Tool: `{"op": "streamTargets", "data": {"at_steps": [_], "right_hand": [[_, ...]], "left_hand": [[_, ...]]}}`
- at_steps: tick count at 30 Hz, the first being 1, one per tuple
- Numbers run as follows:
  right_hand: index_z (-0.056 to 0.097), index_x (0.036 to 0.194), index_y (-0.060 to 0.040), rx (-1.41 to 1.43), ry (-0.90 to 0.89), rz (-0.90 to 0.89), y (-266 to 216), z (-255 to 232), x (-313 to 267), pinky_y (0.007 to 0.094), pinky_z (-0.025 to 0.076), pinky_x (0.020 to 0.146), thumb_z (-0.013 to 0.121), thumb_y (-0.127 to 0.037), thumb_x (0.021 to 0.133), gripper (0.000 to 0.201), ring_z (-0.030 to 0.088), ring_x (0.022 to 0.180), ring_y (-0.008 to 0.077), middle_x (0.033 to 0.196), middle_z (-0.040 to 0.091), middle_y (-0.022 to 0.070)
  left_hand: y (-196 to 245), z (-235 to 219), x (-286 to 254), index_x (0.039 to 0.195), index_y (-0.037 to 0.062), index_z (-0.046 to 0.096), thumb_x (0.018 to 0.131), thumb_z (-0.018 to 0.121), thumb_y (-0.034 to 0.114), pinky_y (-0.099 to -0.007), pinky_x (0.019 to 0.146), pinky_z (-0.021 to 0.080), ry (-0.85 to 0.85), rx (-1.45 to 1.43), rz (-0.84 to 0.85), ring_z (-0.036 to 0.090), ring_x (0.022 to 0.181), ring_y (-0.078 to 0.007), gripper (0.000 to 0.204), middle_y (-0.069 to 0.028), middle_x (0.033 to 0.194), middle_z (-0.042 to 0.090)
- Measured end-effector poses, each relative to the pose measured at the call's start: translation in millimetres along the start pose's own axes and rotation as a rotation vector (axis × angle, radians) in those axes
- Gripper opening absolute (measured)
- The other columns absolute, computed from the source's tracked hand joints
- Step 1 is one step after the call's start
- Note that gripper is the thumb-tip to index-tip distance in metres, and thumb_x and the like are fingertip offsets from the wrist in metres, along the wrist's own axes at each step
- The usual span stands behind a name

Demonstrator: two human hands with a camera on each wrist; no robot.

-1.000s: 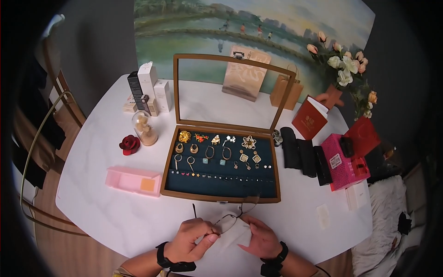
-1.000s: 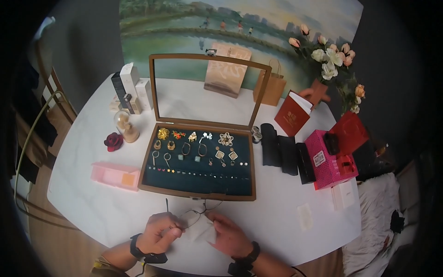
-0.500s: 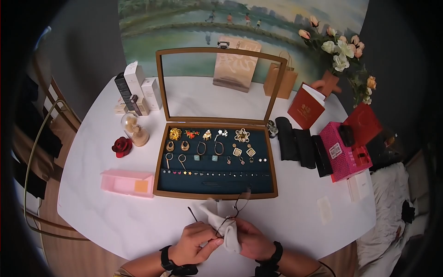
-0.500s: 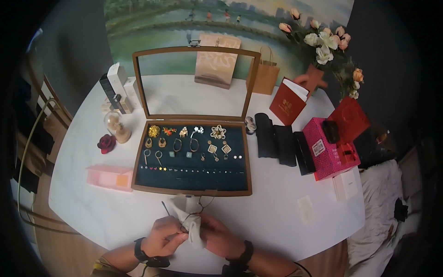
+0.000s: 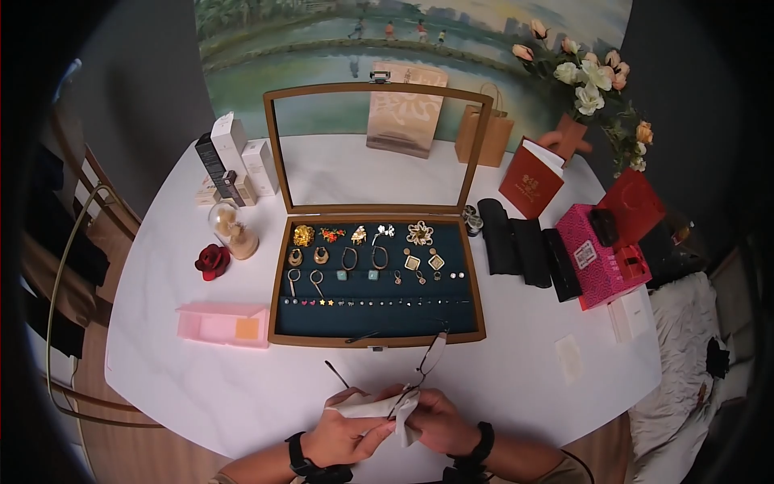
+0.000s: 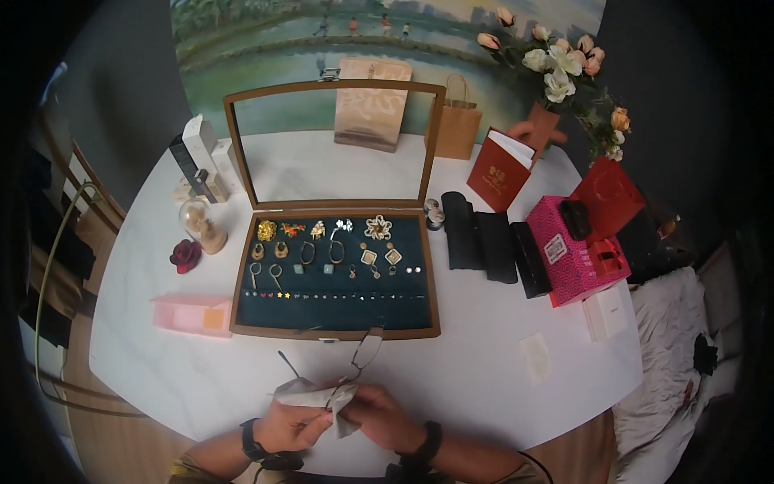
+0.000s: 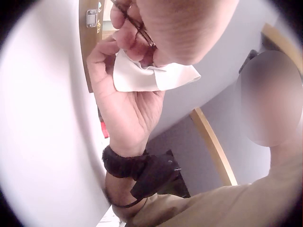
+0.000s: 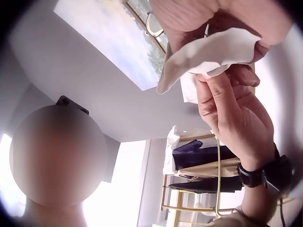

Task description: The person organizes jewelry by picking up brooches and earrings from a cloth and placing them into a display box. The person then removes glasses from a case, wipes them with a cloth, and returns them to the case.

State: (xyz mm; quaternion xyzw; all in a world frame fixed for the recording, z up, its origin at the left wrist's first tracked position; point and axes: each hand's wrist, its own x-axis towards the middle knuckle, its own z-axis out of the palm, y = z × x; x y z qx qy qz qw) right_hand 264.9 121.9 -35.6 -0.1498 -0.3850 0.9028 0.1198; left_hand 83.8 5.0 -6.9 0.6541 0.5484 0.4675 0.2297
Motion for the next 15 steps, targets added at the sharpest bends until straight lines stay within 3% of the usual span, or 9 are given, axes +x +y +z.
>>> {"op": "streamTargets", "data": {"at_steps": [2,4,7,11,15], "right_hand": [[0.063,0.132,0.0027,-0.020,0.049,0.022,-3.3,-2.1,-1.8,0.0332,0.048,0.106,0.051,0.001,0.105,0.030,0.063,0.119,0.0182,0.133,0.064,0.0094],[0.065,0.129,-0.0010,0.029,0.076,0.014,-11.5,-1.7,-1.8,0.0262,0.050,0.090,0.055,-0.007,0.105,0.026,0.063,0.104,0.0094,0.115,0.066,0.0016],[0.066,0.126,-0.0003,0.180,0.100,-0.004,-16.1,8.5,-0.8,0.0262,0.050,0.088,0.055,-0.007,0.105,0.025,0.063,0.101,0.0093,0.110,0.066,0.0015],[0.065,0.128,0.0007,0.224,0.059,0.035,-7.3,1.6,-0.2,0.0277,0.051,0.092,0.057,-0.007,0.104,0.026,0.063,0.106,0.0106,0.114,0.068,0.0023],[0.064,0.130,0.0017,0.059,-0.020,-0.015,3.1,-1.0,2.8,0.0320,0.049,0.101,0.059,-0.005,0.103,0.028,0.063,0.116,0.0163,0.126,0.066,0.0060]], "left_hand": [[3.6,-3.0,4.9,0.090,0.0090,0.076,0.091,0.074,0.015,-0.0454,0.076,0.055,-0.012,0.012,0.013,0.067,0.063,-0.0287,0.006,-0.0057,0.072,0.069],[9.1,-6.5,10.1,0.083,0.0028,0.071,0.093,0.069,0.010,-0.0417,0.062,0.047,-0.091,-0.019,-0.018,0.062,0.065,-0.0323,0.012,-0.0119,0.072,0.062],[6.7,-1.4,9.2,0.082,0.0035,0.070,0.093,0.069,0.010,-0.0423,0.060,0.046,-0.033,-0.024,0.009,0.059,0.063,-0.0321,0.013,-0.0116,0.069,0.059],[6.3,-2.5,7.6,0.086,0.0036,0.071,0.092,0.068,0.009,-0.0419,0.061,0.046,-0.057,-0.009,-0.002,0.060,0.064,-0.0330,0.008,-0.0123,0.072,0.060],[-5.9,5.9,-5.4,0.089,0.0032,0.072,0.088,0.065,0.007,-0.0409,0.063,0.049,-0.001,0.032,0.001,0.062,0.067,-0.0347,0.008,-0.0136,0.076,0.064]]}}
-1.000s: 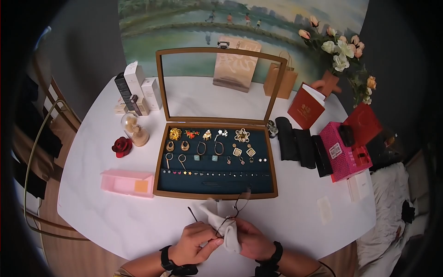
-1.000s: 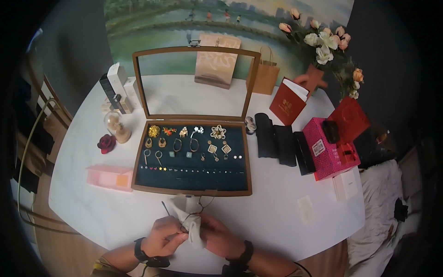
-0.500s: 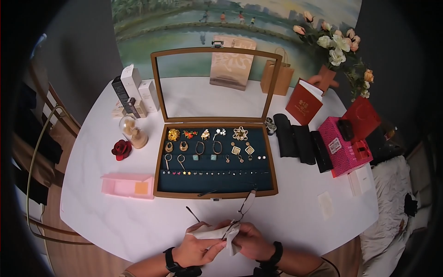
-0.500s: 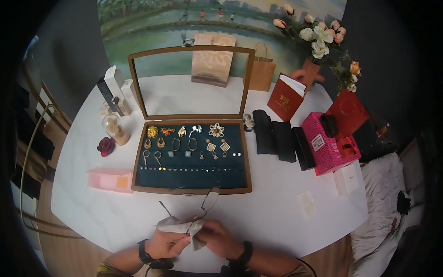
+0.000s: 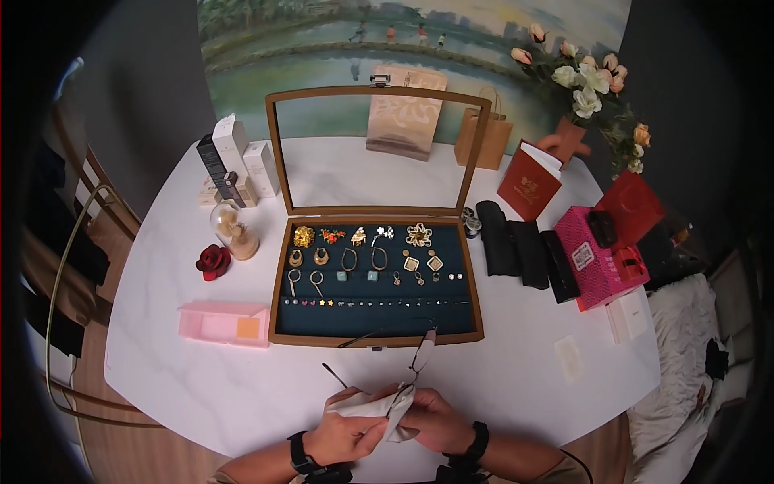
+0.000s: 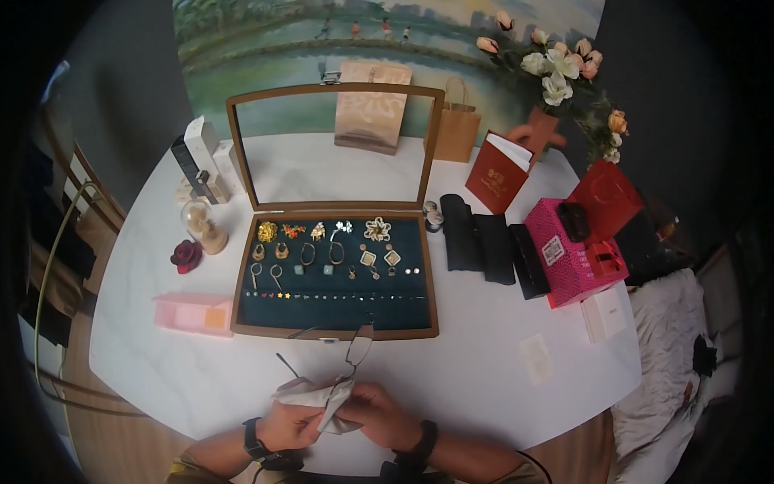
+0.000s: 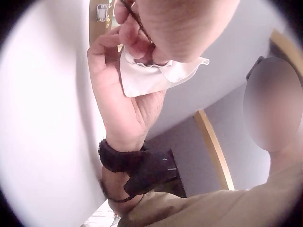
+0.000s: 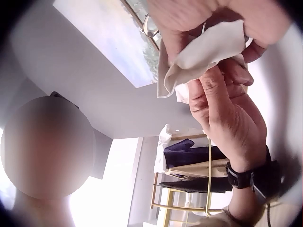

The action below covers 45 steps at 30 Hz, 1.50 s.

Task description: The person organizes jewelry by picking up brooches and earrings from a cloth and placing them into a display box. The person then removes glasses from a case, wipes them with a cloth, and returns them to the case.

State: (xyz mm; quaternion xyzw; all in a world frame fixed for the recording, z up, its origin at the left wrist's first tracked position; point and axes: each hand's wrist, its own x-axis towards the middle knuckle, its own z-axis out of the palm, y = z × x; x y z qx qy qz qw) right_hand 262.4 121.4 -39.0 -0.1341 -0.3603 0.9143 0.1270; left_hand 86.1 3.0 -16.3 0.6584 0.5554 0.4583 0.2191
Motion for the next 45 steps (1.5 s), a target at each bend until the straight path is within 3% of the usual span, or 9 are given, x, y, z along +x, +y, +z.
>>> {"op": "streamTargets", "data": {"at_steps": [8,10,14,16,22,25,28,33,45], "right_hand": [[0.065,0.124,0.0018,0.022,0.045,0.057,-22.0,1.8,-2.7,0.0347,0.049,0.103,0.059,-0.006,0.102,0.024,0.061,0.121,0.0192,0.132,0.062,0.0085],[0.067,0.121,0.0010,0.130,0.104,-0.107,-23.2,13.8,-1.2,0.0290,0.049,0.092,0.058,-0.007,0.104,0.021,0.062,0.105,0.0115,0.112,0.066,0.0014],[0.067,0.119,0.0008,0.108,0.187,-0.024,-22.4,14.8,-1.9,0.0277,0.048,0.091,0.055,-0.010,0.106,0.021,0.060,0.105,0.0103,0.112,0.066,0.0012],[0.065,0.116,0.0008,-0.087,0.113,-0.084,-19.9,10.9,0.6,0.0245,0.045,0.077,0.054,-0.016,0.107,0.022,0.058,0.091,0.0088,0.110,0.061,0.0039],[0.065,0.114,-0.0018,-0.366,0.083,-0.148,-28.2,16.3,-4.5,0.0218,0.034,0.059,0.053,-0.026,0.109,0.027,0.045,0.069,0.0035,0.097,0.063,-0.0016],[0.067,0.115,-0.0027,-0.325,0.102,-0.041,-23.5,11.1,-12.3,0.0242,0.044,0.070,0.055,-0.026,0.110,0.026,0.054,0.081,0.0043,0.091,0.063,-0.0033],[0.067,0.113,-0.0025,-0.379,0.070,-0.018,-12.9,8.6,-11.6,0.0235,0.042,0.067,0.057,-0.029,0.110,0.029,0.052,0.077,0.0033,0.087,0.061,-0.0043],[0.065,0.117,-0.0038,-0.387,-0.069,0.074,-13.8,9.7,-14.4,0.0238,0.041,0.066,0.057,-0.026,0.110,0.024,0.050,0.078,0.0026,0.088,0.059,-0.0059],[0.061,0.120,-0.0026,-0.372,-0.169,0.067,-3.2,18.5,-8.9,0.0256,0.042,0.075,0.057,-0.024,0.110,0.024,0.048,0.088,0.0046,0.097,0.056,-0.0033]], "left_hand": [[10.5,-7.2,11.5,0.087,0.0044,0.072,0.088,0.069,0.010,-0.0421,0.066,0.050,-0.049,-0.062,-0.064,0.063,0.066,-0.0323,0.006,-0.0124,0.073,0.064],[5.3,-5.0,13.8,0.092,0.0099,0.076,0.089,0.076,0.016,-0.0388,0.073,0.054,0.008,0.031,0.067,0.062,0.059,-0.0245,0.007,-0.0028,0.072,0.068],[12.1,-11.7,19.9,0.092,0.0102,0.076,0.089,0.077,0.017,-0.0379,0.072,0.054,-0.020,0.093,0.092,0.063,0.059,-0.0234,0.007,-0.0029,0.072,0.068],[10.6,-9.9,19.7,0.091,0.0101,0.076,0.086,0.080,0.019,-0.0379,0.072,0.054,0.068,0.207,0.215,0.063,0.060,-0.0258,0.011,-0.0034,0.071,0.068],[11.3,-19.4,21.0,0.095,0.0053,0.071,0.085,0.079,0.022,-0.0377,0.073,0.053,0.074,-0.091,0.089,0.066,0.069,-0.0298,0.021,-0.0100,0.080,0.068],[5.8,-19.7,15.6,0.099,0.0005,0.068,0.088,0.074,0.022,-0.0360,0.077,0.052,0.160,-0.307,-0.066,0.067,0.080,-0.0266,0.025,-0.0138,0.091,0.068],[3.7,-19.1,16.3,0.100,-0.0024,0.066,0.090,0.071,0.022,-0.0349,0.081,0.051,0.217,-0.568,-0.190,0.066,0.088,-0.0245,0.027,-0.0147,0.096,0.067],[10.6,-19.3,16.0,0.105,-0.0033,0.069,0.098,0.065,0.009,-0.0346,0.083,0.052,0.053,-0.406,-0.156,0.067,0.089,-0.0242,0.015,-0.0140,0.097,0.069],[7.4,-16.0,16.2,0.101,-0.0023,0.071,0.097,0.071,0.007,-0.0321,0.082,0.051,0.119,-0.495,-0.192,0.066,0.089,-0.0183,0.010,-0.0097,0.096,0.069]]}}
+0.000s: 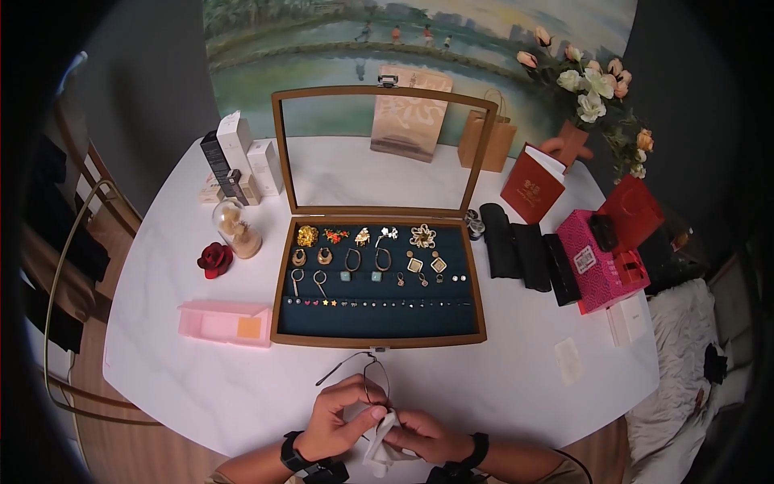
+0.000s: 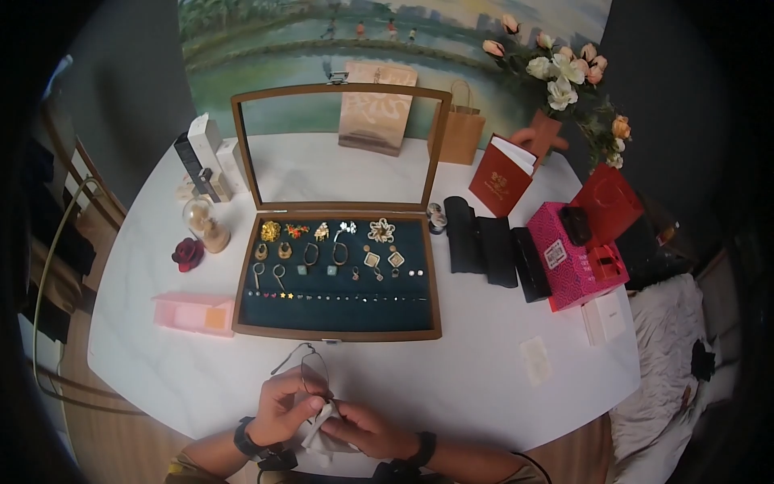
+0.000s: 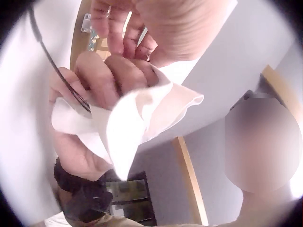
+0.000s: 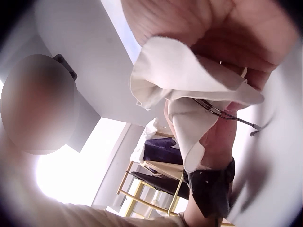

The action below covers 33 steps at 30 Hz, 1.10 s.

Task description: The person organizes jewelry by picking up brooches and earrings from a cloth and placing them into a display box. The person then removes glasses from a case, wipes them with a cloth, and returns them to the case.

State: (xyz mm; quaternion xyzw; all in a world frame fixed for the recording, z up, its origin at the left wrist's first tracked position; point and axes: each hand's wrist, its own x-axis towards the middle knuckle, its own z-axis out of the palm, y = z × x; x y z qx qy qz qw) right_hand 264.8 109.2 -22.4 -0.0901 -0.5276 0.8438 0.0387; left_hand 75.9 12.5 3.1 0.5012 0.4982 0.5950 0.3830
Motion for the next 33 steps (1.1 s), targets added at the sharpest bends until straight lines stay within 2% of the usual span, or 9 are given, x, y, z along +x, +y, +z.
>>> {"op": "streamTargets", "data": {"at_steps": [8,14,20,22,24,28,29,31,33], "right_hand": [[0.059,0.129,-0.0016,0.094,-0.056,0.106,7.0,-10.4,2.3,0.0238,0.044,0.083,0.057,-0.022,0.110,0.028,0.050,0.096,0.0040,0.107,0.058,-0.0028],[0.062,0.129,-0.0017,0.017,0.026,0.077,9.3,-16.4,8.0,0.0244,0.048,0.082,0.059,-0.022,0.110,0.028,0.055,0.095,0.0039,0.105,0.062,-0.0036],[0.064,0.113,-0.0011,-0.173,0.184,-0.116,11.3,-4.5,10.7,0.0273,0.048,0.075,0.060,-0.021,0.108,0.020,0.056,0.084,0.0077,0.096,0.064,0.0003],[0.062,0.103,-0.0008,-0.491,0.244,-0.218,6.7,-7.5,10.6,0.0305,0.046,0.071,0.064,-0.019,0.106,0.019,0.056,0.079,0.0121,0.089,0.061,0.0056],[0.061,0.101,-0.0007,-0.565,0.248,-0.235,4.7,-12.9,9.4,0.0318,0.046,0.070,0.065,-0.019,0.104,0.019,0.055,0.078,0.0136,0.086,0.059,0.0069],[0.063,0.103,-0.0003,-0.673,0.240,-0.287,1.9,-15.5,9.7,0.0318,0.047,0.070,0.064,-0.019,0.105,0.018,0.056,0.076,0.0142,0.085,0.061,0.0072],[0.063,0.103,-0.0003,-0.672,0.242,-0.288,1.6,-12.5,10.2,0.0318,0.047,0.070,0.064,-0.019,0.105,0.018,0.056,0.076,0.0142,0.085,0.061,0.0072],[0.065,0.109,-0.0001,-0.378,0.273,-0.256,1.8,-3.6,12.1,0.0297,0.048,0.072,0.061,-0.020,0.107,0.020,0.056,0.078,0.0109,0.089,0.063,0.0045],[0.066,0.111,0.0002,-0.316,0.279,-0.232,8.9,-4.2,11.1,0.0290,0.048,0.073,0.059,-0.020,0.108,0.021,0.056,0.080,0.0092,0.090,0.064,0.0031]], "left_hand": [[-3.4,2.0,-0.5,0.102,-0.0019,0.069,0.098,0.070,0.006,-0.0307,0.085,0.050,0.028,-0.148,-0.079,0.062,0.093,-0.0149,0.009,-0.0081,0.101,0.066],[-11.8,3.9,-3.3,0.103,-0.0029,0.069,0.100,0.068,0.005,-0.0297,0.086,0.049,0.097,-0.168,-0.104,0.060,0.092,-0.0136,0.009,-0.0072,0.101,0.065],[-13.3,6.4,-2.9,0.105,-0.0034,0.069,0.102,0.065,0.004,-0.0302,0.087,0.049,0.103,-0.206,-0.165,0.061,0.093,-0.0144,0.009,-0.0081,0.102,0.065],[-16.9,9.0,-3.9,0.106,-0.0036,0.069,0.102,0.065,0.003,-0.0303,0.087,0.049,0.109,-0.239,-0.180,0.061,0.094,-0.0149,0.009,-0.0086,0.102,0.066],[-19.8,11.0,-4.4,0.106,-0.0032,0.069,0.102,0.064,0.003,-0.0305,0.087,0.050,0.134,-0.209,-0.095,0.061,0.095,-0.0155,0.009,-0.0087,0.102,0.065],[-18.6,12.5,-6.1,0.104,-0.0032,0.069,0.103,0.064,0.005,-0.0309,0.087,0.050,0.146,-0.206,-0.059,0.060,0.095,-0.0156,0.010,-0.0086,0.102,0.065],[-16.3,12.5,-5.6,0.103,-0.0033,0.068,0.103,0.063,0.006,-0.0312,0.088,0.050,0.161,-0.232,-0.049,0.060,0.094,-0.0156,0.010,-0.0088,0.102,0.065],[-14.9,11.0,-5.2,0.102,-0.0035,0.067,0.104,0.062,0.007,-0.0316,0.088,0.050,0.177,-0.257,-0.039,0.059,0.093,-0.0155,0.012,-0.0090,0.102,0.065],[-15.8,7.0,-5.5,0.102,-0.0037,0.066,0.105,0.061,0.009,-0.0320,0.089,0.049,0.170,-0.273,-0.039,0.059,0.092,-0.0154,0.014,-0.0100,0.102,0.065]]}}
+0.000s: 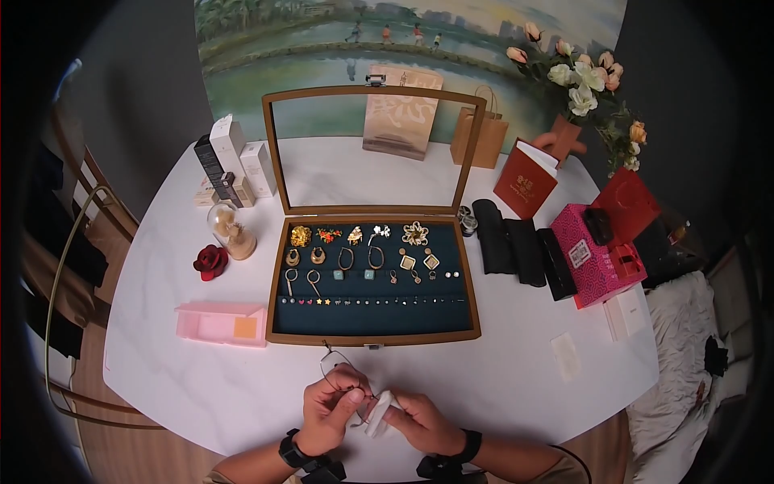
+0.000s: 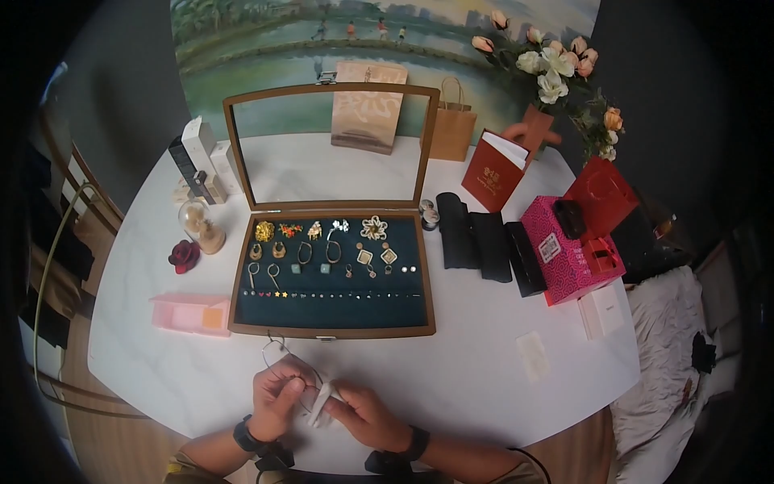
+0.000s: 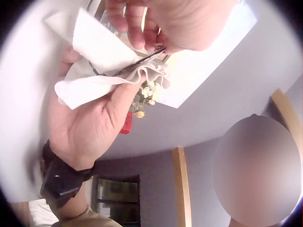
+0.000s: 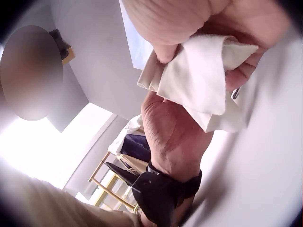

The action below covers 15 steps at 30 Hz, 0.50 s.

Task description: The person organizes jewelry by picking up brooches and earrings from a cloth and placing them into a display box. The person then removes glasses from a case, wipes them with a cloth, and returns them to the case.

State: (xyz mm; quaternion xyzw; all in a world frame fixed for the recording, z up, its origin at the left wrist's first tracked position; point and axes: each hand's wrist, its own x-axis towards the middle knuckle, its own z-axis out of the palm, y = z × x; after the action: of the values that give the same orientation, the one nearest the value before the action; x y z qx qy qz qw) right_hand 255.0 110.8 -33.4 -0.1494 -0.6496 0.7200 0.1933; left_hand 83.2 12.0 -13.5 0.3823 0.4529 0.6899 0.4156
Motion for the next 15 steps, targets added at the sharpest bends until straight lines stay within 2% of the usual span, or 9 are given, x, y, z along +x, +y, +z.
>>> {"op": "streamTargets", "data": {"at_steps": [2,7,9,12,14,15], "right_hand": [[0.066,0.113,0.0005,0.057,0.008,0.033,1.5,-0.1,-1.1,0.0283,0.048,0.074,0.058,-0.019,0.109,0.022,0.056,0.082,0.0075,0.091,0.065,0.0017],[0.067,0.112,0.0003,0.030,0.210,0.048,-0.9,-11.7,1.4,0.0275,0.049,0.079,0.049,-0.019,0.112,0.026,0.058,0.088,0.0071,0.093,0.067,0.0014],[0.067,0.112,0.0001,0.074,0.212,0.035,-5.0,-14.6,5.0,0.0276,0.049,0.081,0.047,-0.020,0.112,0.028,0.060,0.089,0.0078,0.095,0.068,0.0022],[0.066,0.112,-0.0003,0.104,0.194,0.036,-11.1,-19.8,7.5,0.0284,0.050,0.087,0.043,-0.021,0.113,0.031,0.064,0.094,0.0101,0.102,0.070,0.0048],[0.066,0.114,-0.0006,0.315,0.129,0.079,-10.8,-21.4,6.4,0.0287,0.051,0.089,0.038,-0.022,0.114,0.035,0.064,0.095,0.0115,0.103,0.070,0.0057],[0.066,0.114,-0.0006,0.316,0.129,0.080,-10.1,-22.9,6.7,0.0287,0.051,0.089,0.038,-0.022,0.114,0.035,0.064,0.095,0.0115,0.103,0.070,0.0057]], "left_hand": [[-2.7,-2.8,2.0,0.102,-0.0032,0.065,0.105,0.060,0.009,-0.0319,0.089,0.050,-0.024,-0.015,0.025,0.060,0.093,-0.0155,0.014,-0.0103,0.102,0.065],[7.5,1.8,2.1,0.105,-0.0022,0.065,0.106,0.058,0.008,-0.0315,0.090,0.050,-0.089,-0.072,0.019,0.062,0.097,-0.0158,0.012,-0.0110,0.103,0.067],[8.4,0.9,-0.4,0.107,-0.0015,0.065,0.106,0.058,0.008,-0.0315,0.090,0.050,-0.176,-0.044,-0.094,0.065,0.096,-0.0153,0.011,-0.0105,0.103,0.072],[4.9,4.4,-3.0,0.108,-0.0012,0.066,0.106,0.059,0.008,-0.0297,0.084,0.051,-0.216,0.002,-0.141,0.066,0.089,-0.0126,0.011,-0.0086,0.102,0.075],[4.3,4.1,-3.7,0.107,-0.0012,0.066,0.106,0.060,0.008,-0.0285,0.081,0.052,-0.238,0.048,-0.135,0.065,0.086,-0.0111,0.011,-0.0079,0.100,0.076],[4.1,4.1,-3.4,0.107,-0.0011,0.066,0.105,0.061,0.008,-0.0272,0.078,0.052,-0.260,0.094,-0.125,0.065,0.083,-0.0095,0.010,-0.0072,0.098,0.077]]}}
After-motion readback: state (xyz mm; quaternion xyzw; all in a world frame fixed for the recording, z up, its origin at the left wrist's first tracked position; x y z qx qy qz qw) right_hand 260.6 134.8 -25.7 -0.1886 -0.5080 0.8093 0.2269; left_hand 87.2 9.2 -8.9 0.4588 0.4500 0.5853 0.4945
